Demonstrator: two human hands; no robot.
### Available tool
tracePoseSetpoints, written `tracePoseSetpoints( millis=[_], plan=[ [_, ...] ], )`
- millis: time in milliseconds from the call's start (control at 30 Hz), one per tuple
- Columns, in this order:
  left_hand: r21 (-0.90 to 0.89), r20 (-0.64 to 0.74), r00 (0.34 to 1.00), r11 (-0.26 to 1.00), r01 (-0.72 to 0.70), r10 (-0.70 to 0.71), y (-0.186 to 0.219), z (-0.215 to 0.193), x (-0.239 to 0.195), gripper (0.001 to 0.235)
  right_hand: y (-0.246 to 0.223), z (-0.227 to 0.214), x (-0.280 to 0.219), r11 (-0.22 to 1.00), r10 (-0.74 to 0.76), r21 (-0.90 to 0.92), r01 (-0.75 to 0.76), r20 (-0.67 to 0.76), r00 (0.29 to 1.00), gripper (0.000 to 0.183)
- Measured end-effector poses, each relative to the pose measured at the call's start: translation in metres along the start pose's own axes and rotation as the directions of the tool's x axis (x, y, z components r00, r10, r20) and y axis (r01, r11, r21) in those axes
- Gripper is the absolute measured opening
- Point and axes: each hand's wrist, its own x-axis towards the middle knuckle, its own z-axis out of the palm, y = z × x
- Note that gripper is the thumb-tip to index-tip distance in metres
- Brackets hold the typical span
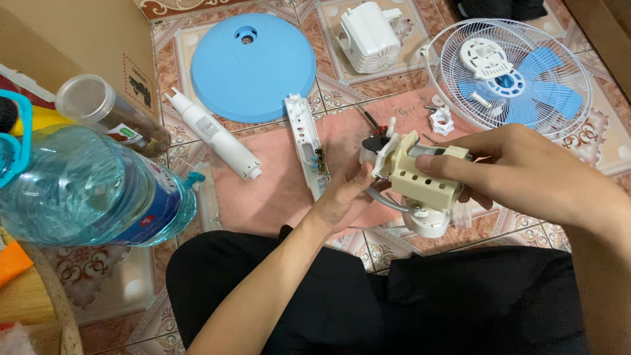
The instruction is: The person sits on the floor and uses a screwdriver to disassemble a white plastic electrical component, likely a fan motor housing. They remove screws, separate the housing halves, and inspect the internal parts.
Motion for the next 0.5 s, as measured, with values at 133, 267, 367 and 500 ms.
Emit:
tracePoseSetpoints(
  millis=[133, 267, 367, 500],
  plan=[
    [-0.026, -0.03, 0.999, 1.0, 0.011, -0.012, -0.013, -0.007, 0.0, 0.063, 0.01, 0.005, 0.012, 0.995, -0.043, 0.096, 0.039, 0.036, 0.998, 0.069],
    [0.151, -0.125, 0.991, 0.986, 0.067, -0.048, 0.006, 0.015, 0.002, 0.072, 0.022, 0.007, 0.021, 0.982, -0.071, 0.181, 0.058, 0.062, 0.996, 0.061],
    [0.243, -0.181, 0.978, 0.959, 0.144, -0.101, 0.022, 0.031, 0.002, 0.071, 0.044, 0.016, 0.038, 0.907, -0.148, 0.41, 0.098, 0.094, 0.984, 0.047],
    [0.375, -0.252, 0.964, 0.91, 0.179, -0.086, 0.026, 0.032, 0.003, 0.07, 0.113, 0.053, 0.089, 0.686, -0.413, 0.68, 0.259, 0.071, 0.908, 0.037]
  ],
)
